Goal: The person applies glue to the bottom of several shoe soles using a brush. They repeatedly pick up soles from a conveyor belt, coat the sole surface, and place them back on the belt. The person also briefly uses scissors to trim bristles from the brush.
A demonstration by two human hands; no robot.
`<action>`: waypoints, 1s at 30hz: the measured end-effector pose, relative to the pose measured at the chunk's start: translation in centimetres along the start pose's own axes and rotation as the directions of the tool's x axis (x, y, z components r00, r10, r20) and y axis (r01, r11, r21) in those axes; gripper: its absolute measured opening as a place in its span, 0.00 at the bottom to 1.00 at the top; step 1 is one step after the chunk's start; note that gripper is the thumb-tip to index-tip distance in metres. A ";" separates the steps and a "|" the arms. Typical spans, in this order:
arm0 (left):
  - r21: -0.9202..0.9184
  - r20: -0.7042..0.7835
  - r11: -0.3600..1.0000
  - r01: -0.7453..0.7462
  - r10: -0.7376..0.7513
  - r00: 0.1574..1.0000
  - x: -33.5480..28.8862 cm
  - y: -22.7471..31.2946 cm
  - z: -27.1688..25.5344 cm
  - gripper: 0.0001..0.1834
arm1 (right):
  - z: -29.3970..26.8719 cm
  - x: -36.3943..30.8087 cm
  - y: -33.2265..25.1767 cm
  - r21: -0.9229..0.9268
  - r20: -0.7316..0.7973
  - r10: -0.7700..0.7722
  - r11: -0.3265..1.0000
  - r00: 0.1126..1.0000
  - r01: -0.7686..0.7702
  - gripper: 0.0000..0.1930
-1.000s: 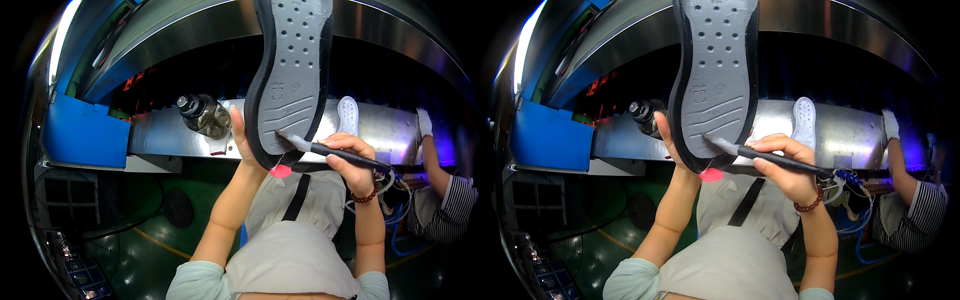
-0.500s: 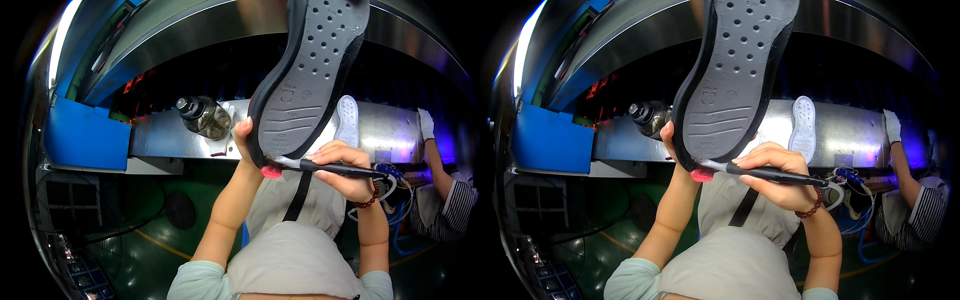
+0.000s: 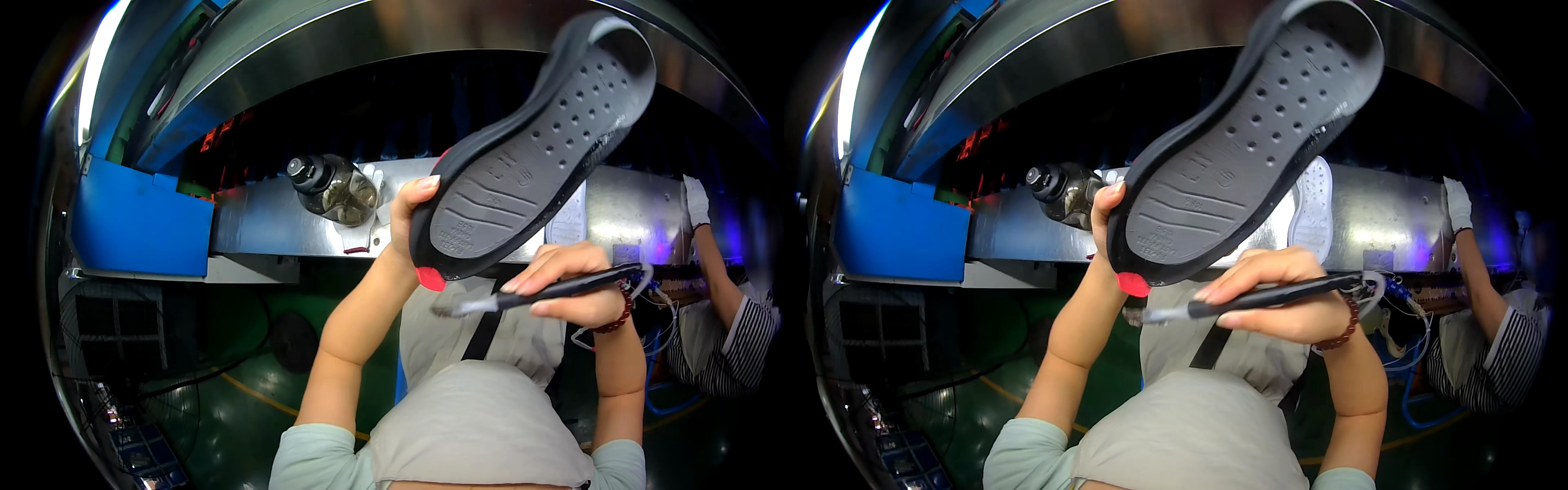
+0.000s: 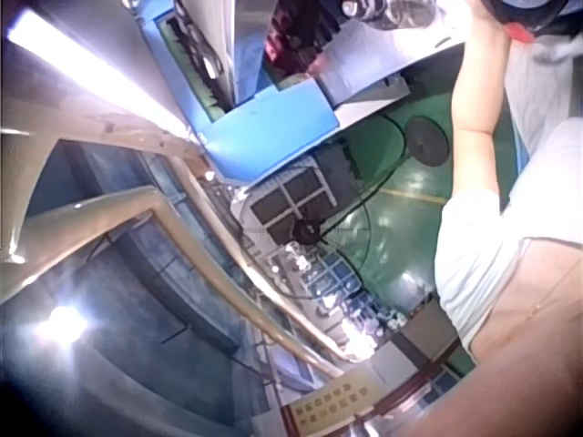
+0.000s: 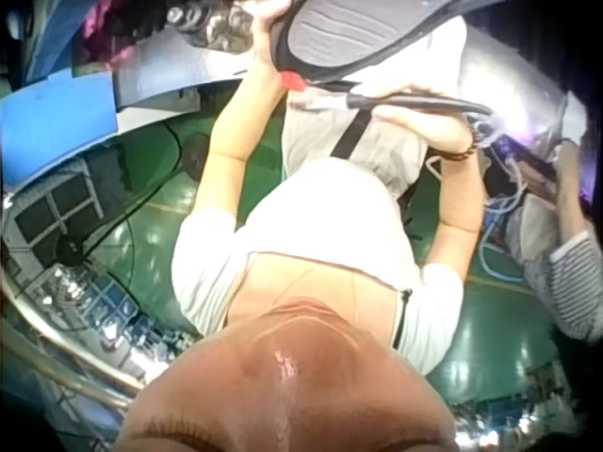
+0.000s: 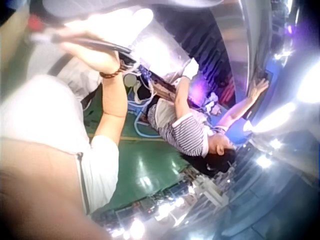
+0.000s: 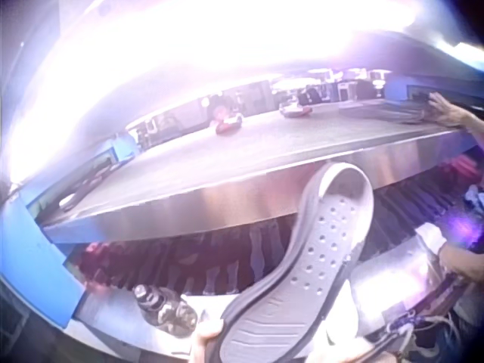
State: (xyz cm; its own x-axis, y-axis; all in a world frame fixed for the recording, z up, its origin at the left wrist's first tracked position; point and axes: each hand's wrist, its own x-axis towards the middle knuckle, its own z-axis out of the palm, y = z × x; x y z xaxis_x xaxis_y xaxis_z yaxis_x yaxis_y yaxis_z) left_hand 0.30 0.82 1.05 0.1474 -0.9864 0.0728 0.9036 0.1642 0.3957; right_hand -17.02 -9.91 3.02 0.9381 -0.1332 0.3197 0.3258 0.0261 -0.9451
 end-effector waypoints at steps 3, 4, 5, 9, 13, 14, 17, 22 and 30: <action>0.028 -0.134 0.994 0.104 -0.099 0.986 0.0 -0.2 1.2 0.24 | -0.6 0.5 -0.4 -0.326 -0.017 -0.049 0.944 0.999 0.041 0.09; 0.038 -0.176 0.984 0.172 -0.162 0.971 0.0 0.0 1.2 0.24 | -0.6 0.6 -0.4 -0.315 0.061 -0.016 0.948 0.998 0.035 0.09; 0.045 -0.218 0.970 0.239 -0.224 0.950 -0.1 0.2 1.1 0.23 | -0.7 0.6 -0.4 -0.303 0.139 0.016 0.953 0.990 0.027 0.08; 0.082 -0.317 0.924 0.374 -0.332 0.889 -0.6 0.5 1.2 0.22 | -1.5 0.4 -2.3 -0.463 0.351 0.045 0.877 0.935 0.132 0.07; 0.136 -0.403 0.875 0.464 -0.378 0.833 -0.9 0.3 1.4 0.20 | -1.8 -0.2 -1.2 -0.568 0.279 0.041 0.812 0.960 0.131 0.07; 0.209 -0.411 0.854 0.477 -0.365 0.835 -1.1 0.4 1.3 0.19 | -1.7 -0.3 -1.5 -0.608 0.317 0.109 0.786 0.942 0.114 0.07; 0.169 -0.544 0.864 0.474 -0.320 0.776 -1.7 0.5 1.2 0.18 | -1.9 -0.4 -2.7 -0.655 0.361 0.198 0.749 0.911 0.097 0.07; 0.139 -0.520 0.870 0.473 -0.342 0.782 -2.0 0.4 1.5 0.19 | -2.8 -1.0 -1.4 -0.689 0.290 0.106 0.713 0.951 0.131 0.07; 0.178 -0.471 0.867 0.464 -0.339 0.815 -3.2 1.7 1.6 0.20 | -3.7 -1.5 -1.9 -0.770 0.243 -0.007 0.606 0.970 0.198 0.05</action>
State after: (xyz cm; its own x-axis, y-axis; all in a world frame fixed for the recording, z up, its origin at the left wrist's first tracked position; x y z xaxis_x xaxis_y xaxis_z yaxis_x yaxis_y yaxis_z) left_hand 0.74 4.29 2.98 0.0026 -0.8627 -0.5057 0.7805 -0.3144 0.5404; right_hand -19.47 -13.43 4.11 0.9362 0.1116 0.3332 0.2923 -0.7737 -0.5621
